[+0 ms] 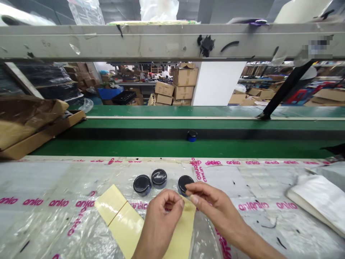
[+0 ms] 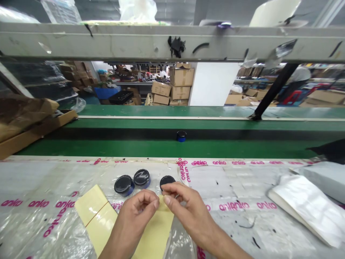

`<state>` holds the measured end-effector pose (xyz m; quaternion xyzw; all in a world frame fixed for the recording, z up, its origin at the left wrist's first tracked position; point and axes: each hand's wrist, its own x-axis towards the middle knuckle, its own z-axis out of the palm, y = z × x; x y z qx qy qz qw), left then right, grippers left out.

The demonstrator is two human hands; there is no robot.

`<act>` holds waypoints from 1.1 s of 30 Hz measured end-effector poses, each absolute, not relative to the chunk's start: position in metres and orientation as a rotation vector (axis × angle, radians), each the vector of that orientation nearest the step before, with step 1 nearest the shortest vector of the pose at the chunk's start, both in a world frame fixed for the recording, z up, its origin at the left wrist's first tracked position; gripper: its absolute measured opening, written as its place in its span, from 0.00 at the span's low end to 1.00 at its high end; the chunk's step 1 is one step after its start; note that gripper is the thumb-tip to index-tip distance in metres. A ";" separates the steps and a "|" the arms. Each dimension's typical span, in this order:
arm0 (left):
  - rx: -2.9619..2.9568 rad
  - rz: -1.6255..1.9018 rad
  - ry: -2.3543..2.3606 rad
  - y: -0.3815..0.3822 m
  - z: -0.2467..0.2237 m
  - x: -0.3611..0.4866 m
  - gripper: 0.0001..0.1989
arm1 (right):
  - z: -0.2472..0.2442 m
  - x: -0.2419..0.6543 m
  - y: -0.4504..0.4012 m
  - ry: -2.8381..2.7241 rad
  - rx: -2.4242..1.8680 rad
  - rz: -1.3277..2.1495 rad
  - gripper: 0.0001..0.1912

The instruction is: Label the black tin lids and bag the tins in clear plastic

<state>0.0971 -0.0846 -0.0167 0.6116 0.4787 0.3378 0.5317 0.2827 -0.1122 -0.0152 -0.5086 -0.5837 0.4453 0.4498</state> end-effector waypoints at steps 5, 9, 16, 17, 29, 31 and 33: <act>1.845 0.691 1.187 -0.085 -0.010 0.098 0.07 | 0.012 0.288 -0.109 -1.863 -1.335 1.024 0.12; 2.038 0.606 1.214 -0.088 -0.008 0.099 0.05 | 0.019 0.284 -0.108 -2.005 -1.380 0.901 0.15; 2.245 0.493 1.232 -0.094 -0.002 0.101 0.07 | 0.019 0.286 -0.111 -2.095 -1.410 0.804 0.12; 2.273 0.481 1.236 -0.094 -0.002 0.101 0.07 | 0.019 0.286 -0.111 -2.107 -1.412 0.797 0.11; 2.442 0.428 1.241 -0.099 -0.004 0.107 0.07 | 0.017 0.285 -0.116 -2.148 -1.475 0.762 0.07; 2.463 0.412 1.256 -0.099 -0.003 0.107 0.06 | 0.015 0.286 -0.116 -2.133 -1.472 0.771 0.08; 2.475 0.425 1.266 -0.099 -0.003 0.106 0.05 | 0.013 0.288 -0.116 -2.107 -1.463 0.800 0.09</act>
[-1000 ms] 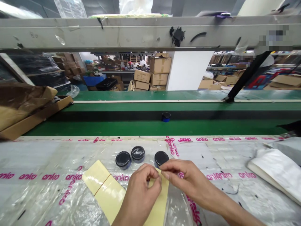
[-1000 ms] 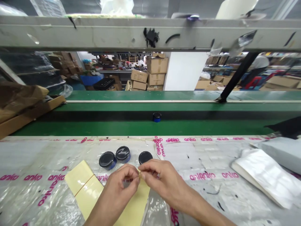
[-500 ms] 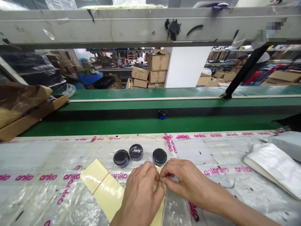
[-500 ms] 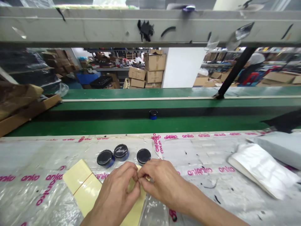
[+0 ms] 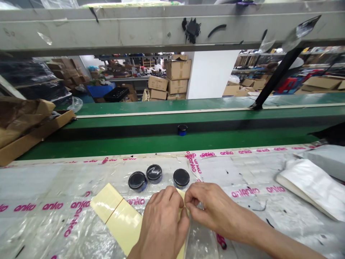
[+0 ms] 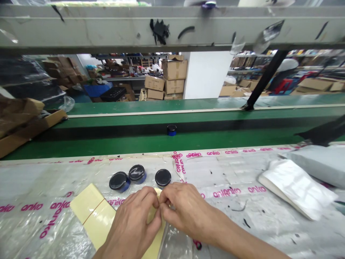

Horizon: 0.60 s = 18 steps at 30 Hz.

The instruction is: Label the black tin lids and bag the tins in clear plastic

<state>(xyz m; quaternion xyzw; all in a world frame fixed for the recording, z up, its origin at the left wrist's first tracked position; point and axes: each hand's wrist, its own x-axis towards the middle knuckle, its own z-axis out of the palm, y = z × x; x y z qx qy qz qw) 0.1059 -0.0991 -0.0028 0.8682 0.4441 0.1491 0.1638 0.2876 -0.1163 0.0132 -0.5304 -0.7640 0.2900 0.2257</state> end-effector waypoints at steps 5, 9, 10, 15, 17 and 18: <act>2.333 0.474 1.296 -0.099 -0.002 0.106 0.02 | 0.007 0.292 -0.120 -2.062 -1.440 0.801 0.07; 2.088 0.489 1.354 -0.098 -0.004 0.107 0.02 | 0.004 0.296 -0.122 -2.067 -1.453 0.758 0.06; 2.009 0.500 1.345 -0.097 -0.005 0.107 0.02 | 0.004 0.296 -0.123 -2.061 -1.458 0.755 0.06; 1.562 0.540 1.188 -0.093 -0.007 0.105 0.09 | 0.007 0.298 -0.123 -1.994 -1.471 0.778 0.06; 1.508 0.570 1.193 -0.091 -0.008 0.105 0.11 | 0.008 0.299 -0.121 -1.925 -1.465 0.826 0.05; 1.552 0.592 1.233 -0.091 -0.008 0.105 0.12 | 0.008 0.300 -0.119 -1.872 -1.466 0.864 0.06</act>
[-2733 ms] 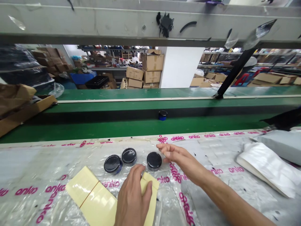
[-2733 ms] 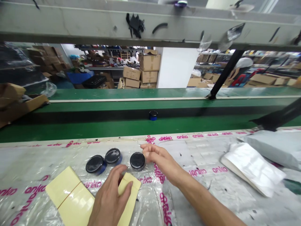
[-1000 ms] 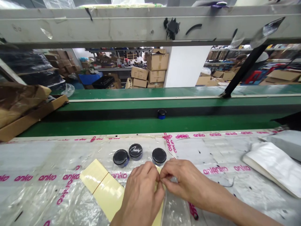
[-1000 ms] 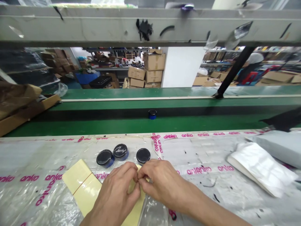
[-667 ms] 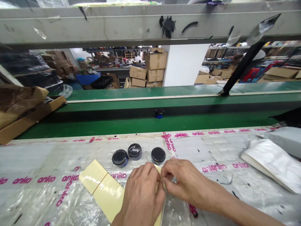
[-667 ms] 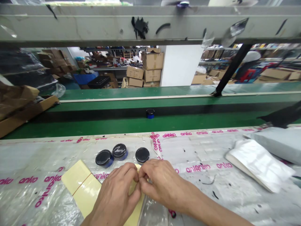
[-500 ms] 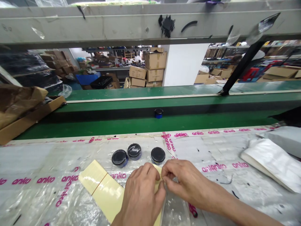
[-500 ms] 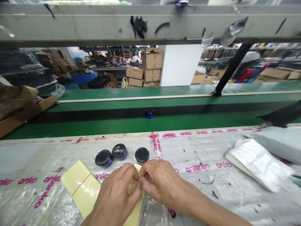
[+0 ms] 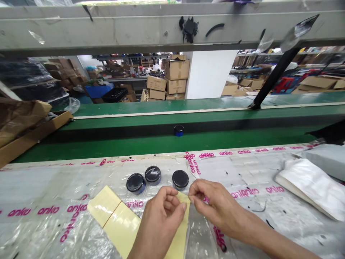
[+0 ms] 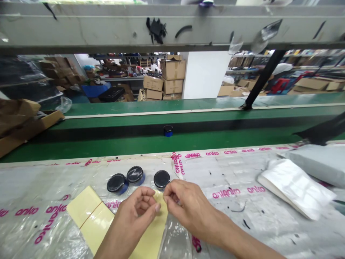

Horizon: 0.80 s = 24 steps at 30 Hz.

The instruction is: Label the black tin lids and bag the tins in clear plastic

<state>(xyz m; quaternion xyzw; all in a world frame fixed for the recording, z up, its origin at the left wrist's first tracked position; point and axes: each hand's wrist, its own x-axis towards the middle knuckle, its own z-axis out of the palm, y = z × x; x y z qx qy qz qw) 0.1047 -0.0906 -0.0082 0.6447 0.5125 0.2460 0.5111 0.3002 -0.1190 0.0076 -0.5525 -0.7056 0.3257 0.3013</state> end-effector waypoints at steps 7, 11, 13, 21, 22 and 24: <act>2.120 0.760 1.404 -0.085 -0.025 0.109 0.14 | 0.003 0.312 -0.089 -1.488 -1.362 1.106 0.09; 2.224 0.692 1.415 -0.079 -0.036 0.115 0.23 | -0.003 0.312 -0.073 -1.298 -1.424 1.285 0.13; 2.223 0.632 1.392 -0.075 -0.038 0.118 0.25 | -0.007 0.311 -0.068 -1.214 -1.424 1.383 0.15; 2.276 0.602 1.400 -0.067 -0.045 0.123 0.24 | -0.016 0.310 -0.062 -1.158 -1.385 1.463 0.16; 2.332 0.586 1.415 -0.067 -0.048 0.124 0.25 | -0.018 0.311 -0.061 -1.158 -1.384 1.469 0.16; 2.411 0.575 1.440 -0.066 -0.054 0.124 0.27 | -0.020 0.311 -0.061 -1.161 -1.379 1.469 0.17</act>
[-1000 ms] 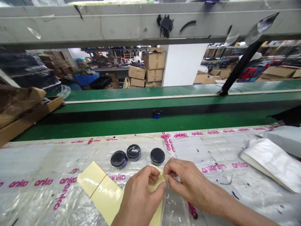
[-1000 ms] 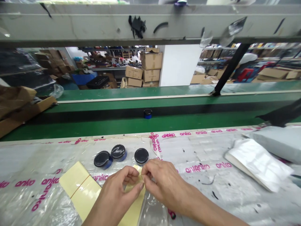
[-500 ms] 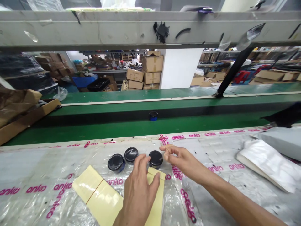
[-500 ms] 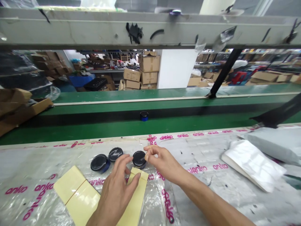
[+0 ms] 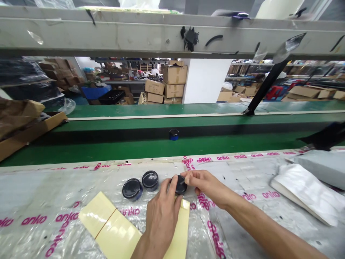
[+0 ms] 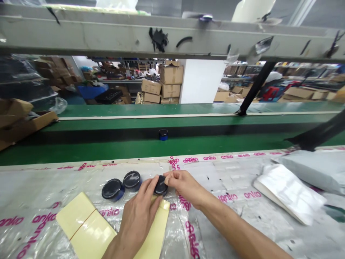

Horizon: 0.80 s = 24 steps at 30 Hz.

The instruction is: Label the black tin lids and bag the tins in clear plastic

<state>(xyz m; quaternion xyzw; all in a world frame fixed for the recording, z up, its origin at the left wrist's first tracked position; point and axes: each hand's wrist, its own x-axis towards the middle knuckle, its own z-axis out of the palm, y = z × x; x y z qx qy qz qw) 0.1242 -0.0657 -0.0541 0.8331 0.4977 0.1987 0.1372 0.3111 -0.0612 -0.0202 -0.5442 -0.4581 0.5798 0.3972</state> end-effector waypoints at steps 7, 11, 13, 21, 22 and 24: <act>2.238 0.653 1.367 -0.059 -0.063 0.119 0.25 | -0.023 0.307 -0.060 -1.204 -1.382 1.438 0.18; 2.165 0.625 1.342 -0.055 -0.059 0.118 0.27 | -0.020 0.302 -0.058 -1.217 -1.384 1.427 0.17; 2.139 0.602 1.347 -0.054 -0.057 0.119 0.28 | -0.020 0.300 -0.058 -1.218 -1.349 1.415 0.17; 2.149 0.616 1.335 -0.053 -0.057 0.122 0.27 | -0.021 0.297 -0.057 -1.236 -1.304 1.400 0.16; 2.146 0.618 1.331 -0.053 -0.058 0.121 0.27 | -0.021 0.296 -0.057 -1.243 -1.303 1.403 0.16; 2.145 0.611 1.323 -0.053 -0.061 0.120 0.28 | -0.020 0.296 -0.056 -1.261 -1.311 1.404 0.16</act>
